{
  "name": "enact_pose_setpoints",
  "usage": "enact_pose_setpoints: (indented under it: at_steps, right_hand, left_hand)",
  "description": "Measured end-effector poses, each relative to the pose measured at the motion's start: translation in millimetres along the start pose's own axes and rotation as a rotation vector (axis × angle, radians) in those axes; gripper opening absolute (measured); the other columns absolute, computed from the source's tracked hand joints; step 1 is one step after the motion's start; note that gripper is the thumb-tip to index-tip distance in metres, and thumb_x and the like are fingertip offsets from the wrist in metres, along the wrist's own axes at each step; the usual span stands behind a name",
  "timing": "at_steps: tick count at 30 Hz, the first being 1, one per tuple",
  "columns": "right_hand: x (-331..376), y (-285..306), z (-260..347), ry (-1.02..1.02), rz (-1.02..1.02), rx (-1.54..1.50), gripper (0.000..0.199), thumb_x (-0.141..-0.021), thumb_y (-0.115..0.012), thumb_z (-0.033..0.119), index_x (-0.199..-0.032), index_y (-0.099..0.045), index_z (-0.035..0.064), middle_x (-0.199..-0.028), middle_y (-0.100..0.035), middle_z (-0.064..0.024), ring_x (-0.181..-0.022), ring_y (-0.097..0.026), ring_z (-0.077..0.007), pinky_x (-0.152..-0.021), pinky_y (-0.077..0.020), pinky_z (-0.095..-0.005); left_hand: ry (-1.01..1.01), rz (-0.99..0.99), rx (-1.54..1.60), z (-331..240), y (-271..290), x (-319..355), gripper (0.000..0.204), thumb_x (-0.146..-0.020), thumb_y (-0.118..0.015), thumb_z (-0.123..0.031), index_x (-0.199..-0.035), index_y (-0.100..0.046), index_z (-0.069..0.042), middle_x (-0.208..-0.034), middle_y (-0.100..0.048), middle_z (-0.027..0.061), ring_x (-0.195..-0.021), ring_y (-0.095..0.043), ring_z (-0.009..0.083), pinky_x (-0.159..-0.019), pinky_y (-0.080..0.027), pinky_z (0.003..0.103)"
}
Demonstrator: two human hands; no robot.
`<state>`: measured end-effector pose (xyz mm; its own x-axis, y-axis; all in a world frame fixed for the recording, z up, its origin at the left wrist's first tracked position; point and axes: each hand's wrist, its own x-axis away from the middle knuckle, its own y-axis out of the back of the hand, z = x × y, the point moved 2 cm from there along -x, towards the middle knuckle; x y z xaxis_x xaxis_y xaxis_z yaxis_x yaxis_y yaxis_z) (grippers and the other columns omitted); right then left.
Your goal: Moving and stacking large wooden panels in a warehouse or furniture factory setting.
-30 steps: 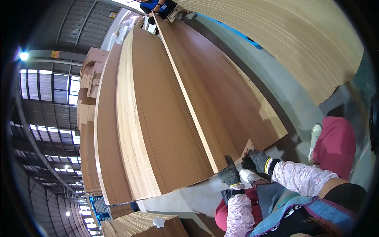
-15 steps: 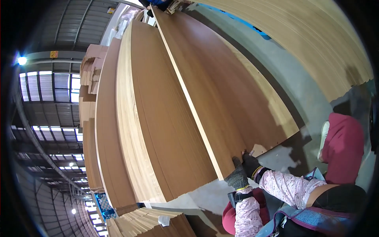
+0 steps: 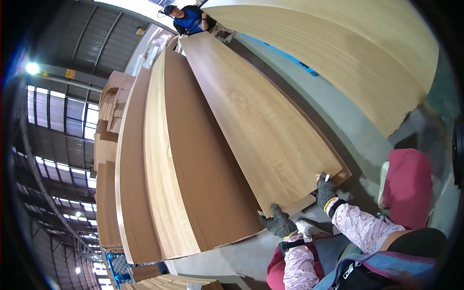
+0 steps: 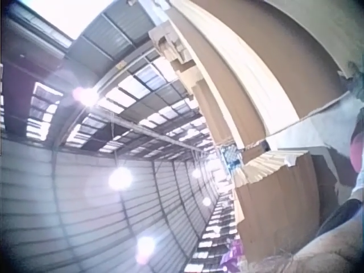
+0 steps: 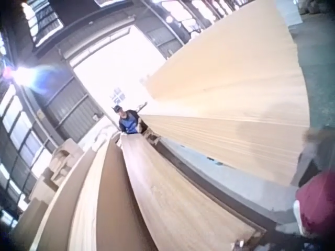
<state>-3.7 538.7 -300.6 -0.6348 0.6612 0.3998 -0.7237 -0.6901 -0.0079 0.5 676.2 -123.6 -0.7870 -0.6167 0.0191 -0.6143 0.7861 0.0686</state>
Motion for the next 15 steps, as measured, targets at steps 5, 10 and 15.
enact_pose_setpoints:
  at_steps: [5, 10, 15]
  right_hand:
    - [13.2, 30.1, 107.5, -0.177, -0.064, -0.239, 0.027, -0.092, -0.052, 0.03, -0.103, -0.057, 0.0056, -0.091, -0.061, -0.0074, -0.083, -0.056, -0.0173, -0.074, -0.0454, -0.0319]
    - [1.0, 47.1, 122.0, 0.092, -0.076, -0.126, 0.023, -0.091, -0.055, 0.024, -0.105, -0.059, 0.0064, -0.099, -0.063, -0.0095, -0.089, -0.06, -0.0209, -0.075, -0.0481, -0.0333]
    - [27.4, 57.8, 172.3, 0.14, 0.01, -0.394, 0.024, -0.088, -0.058, 0.014, -0.111, -0.059, 0.0057, -0.103, -0.064, -0.0105, -0.096, -0.061, -0.0222, -0.082, -0.0496, -0.0336]
  left_hand:
    - [0.179, 0.218, 0.216, -10.3, -4.4, 0.6, 0.051, -0.085, -0.065, -0.013, -0.13, -0.04, -0.006, -0.079, -0.053, 0.0044, -0.046, -0.039, 0.0091, -0.04, -0.034, 0.023]
    - [0.11, 0.3, 0.21, -18.7, -13.8, 2.1, 0.022, -0.092, -0.058, -0.027, -0.102, -0.054, -0.008, -0.068, -0.044, -0.0037, -0.048, -0.037, 0.0051, -0.04, -0.031, 0.019]
    - [-0.43, 0.3, -0.194, -16.4, -8.0, -3.8, 0.013, -0.088, -0.054, -0.015, -0.096, -0.054, -0.005, -0.073, -0.048, 0.0033, -0.06, -0.047, 0.0152, -0.049, -0.039, 0.027]
